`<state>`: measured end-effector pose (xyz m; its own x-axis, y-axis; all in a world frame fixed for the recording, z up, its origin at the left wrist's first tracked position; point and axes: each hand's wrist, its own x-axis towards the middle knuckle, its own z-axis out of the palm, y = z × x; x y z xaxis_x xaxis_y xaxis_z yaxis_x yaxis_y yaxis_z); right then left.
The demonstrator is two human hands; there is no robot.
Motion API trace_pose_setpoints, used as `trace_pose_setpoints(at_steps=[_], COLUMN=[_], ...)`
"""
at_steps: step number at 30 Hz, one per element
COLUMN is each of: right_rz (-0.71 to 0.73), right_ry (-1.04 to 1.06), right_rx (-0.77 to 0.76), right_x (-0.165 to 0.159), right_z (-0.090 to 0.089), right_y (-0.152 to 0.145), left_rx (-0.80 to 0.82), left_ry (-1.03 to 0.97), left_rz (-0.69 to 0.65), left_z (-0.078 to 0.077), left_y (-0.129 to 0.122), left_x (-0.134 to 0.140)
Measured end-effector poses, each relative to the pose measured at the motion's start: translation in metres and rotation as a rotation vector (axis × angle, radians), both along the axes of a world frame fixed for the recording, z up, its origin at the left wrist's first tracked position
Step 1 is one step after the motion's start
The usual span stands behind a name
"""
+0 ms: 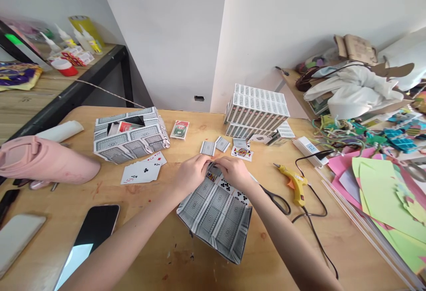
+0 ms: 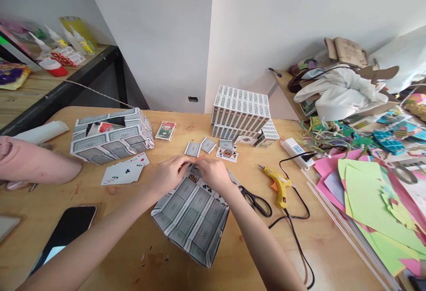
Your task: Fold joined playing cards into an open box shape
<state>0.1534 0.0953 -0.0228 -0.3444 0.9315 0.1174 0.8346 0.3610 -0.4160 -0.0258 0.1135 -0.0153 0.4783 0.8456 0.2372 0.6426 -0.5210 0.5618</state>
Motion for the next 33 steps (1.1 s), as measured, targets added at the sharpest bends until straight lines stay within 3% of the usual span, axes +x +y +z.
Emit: trace_pose_setpoints(at_steps=[7, 14, 20, 22, 28, 33], right_rz=[0.004, -0.014, 0.010, -0.012, -0.179, -0.160], right_ry=[0.176, 0.262, 0.249, 0.158, -0.409, -0.471], right_rx=[-0.146, -0.169, -0.211, -0.231, -0.224, -0.114], right_x=[0.002, 0.001, 0.005, 0.005, -0.013, -0.026], right_z=[0.010, 0.011, 0.014, 0.019, 0.023, 0.013], right_y=[0.002, 0.000, 0.001, 0.000, -0.018, -0.029], left_rx=[-0.167, -0.158, -0.228, -0.249, -0.300, -0.312], left_ry=[0.001, 0.187, 0.174, 0.144, 0.068, 0.063], left_rz=[-0.108, -0.249, -0.304, -0.270, -0.229, -0.269], left_z=[0.013, 0.022, 0.022, 0.019, 0.012, 0.012], left_y=[0.011, 0.029, 0.027, 0.024, 0.019, 0.020], left_x=[-0.003, -0.006, -0.007, -0.007, -0.008, -0.007])
